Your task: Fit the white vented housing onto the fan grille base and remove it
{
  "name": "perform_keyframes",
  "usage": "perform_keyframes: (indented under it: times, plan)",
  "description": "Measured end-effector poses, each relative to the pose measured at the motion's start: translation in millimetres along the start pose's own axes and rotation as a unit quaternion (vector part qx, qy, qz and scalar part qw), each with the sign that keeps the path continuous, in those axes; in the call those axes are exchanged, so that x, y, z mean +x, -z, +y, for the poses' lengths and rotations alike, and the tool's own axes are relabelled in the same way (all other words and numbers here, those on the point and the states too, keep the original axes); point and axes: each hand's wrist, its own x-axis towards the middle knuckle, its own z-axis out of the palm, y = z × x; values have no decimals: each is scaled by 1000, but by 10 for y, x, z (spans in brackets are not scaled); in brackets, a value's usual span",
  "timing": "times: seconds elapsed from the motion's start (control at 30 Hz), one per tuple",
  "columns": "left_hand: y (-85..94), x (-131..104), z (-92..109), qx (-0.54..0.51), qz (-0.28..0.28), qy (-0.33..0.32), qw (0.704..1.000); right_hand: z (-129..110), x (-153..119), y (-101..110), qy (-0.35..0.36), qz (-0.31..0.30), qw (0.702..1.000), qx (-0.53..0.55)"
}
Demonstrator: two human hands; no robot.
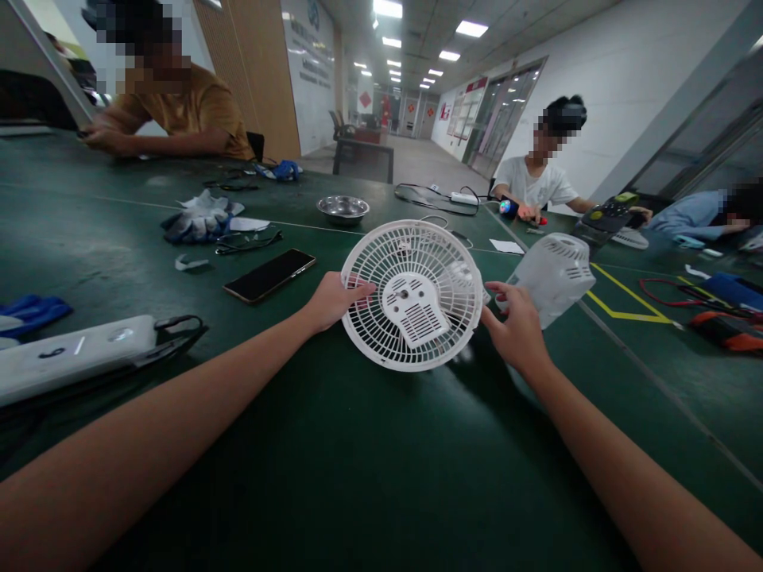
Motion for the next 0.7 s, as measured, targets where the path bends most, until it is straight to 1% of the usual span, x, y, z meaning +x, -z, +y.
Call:
perform_keyframes:
  times: [0.03,0.07,0.1,0.13,0.2,0.27,0.3,0.37,0.4,0.43,0.5,0.6,0.7]
  plan:
    - [-1,-4,5,3,0,-3,1000,-72,-29,1,-26,-32,997,64]
    - [-2,-8,10,8,2,-6,1000,-146,-65,-8,-62,-77,985,140]
    - [-3,-14,15,14,4,-10,1000,-221,-108,-27,-105,-135,961,216]
    - [-5,-21,22,21,7,-16,1000,-297,-157,-54,-151,-179,931,280]
    - [-9,-43,39,40,17,-30,999,-447,-262,-117,-223,-244,872,361]
    - [-16,-74,63,61,30,-51,996,-585,-362,-174,-274,-263,814,439]
    - [-20,-92,78,72,38,-64,995,-645,-404,-196,-287,-272,788,472]
    - [-28,-130,107,90,53,-92,990,-736,-466,-227,-292,-288,751,517]
    - [-30,-146,121,97,59,-105,988,-765,-486,-238,-286,-294,742,529]
    - [-32,-160,132,102,62,-115,986,-782,-500,-247,-277,-295,741,536]
    - [-35,-171,140,109,56,-128,984,-785,-511,-264,-252,-274,756,539]
    - [-36,-136,101,90,12,-128,988,-734,-504,-278,-205,-197,804,522]
    - [-33,-57,9,32,-34,-91,995,-670,-493,-271,-157,-140,852,479]
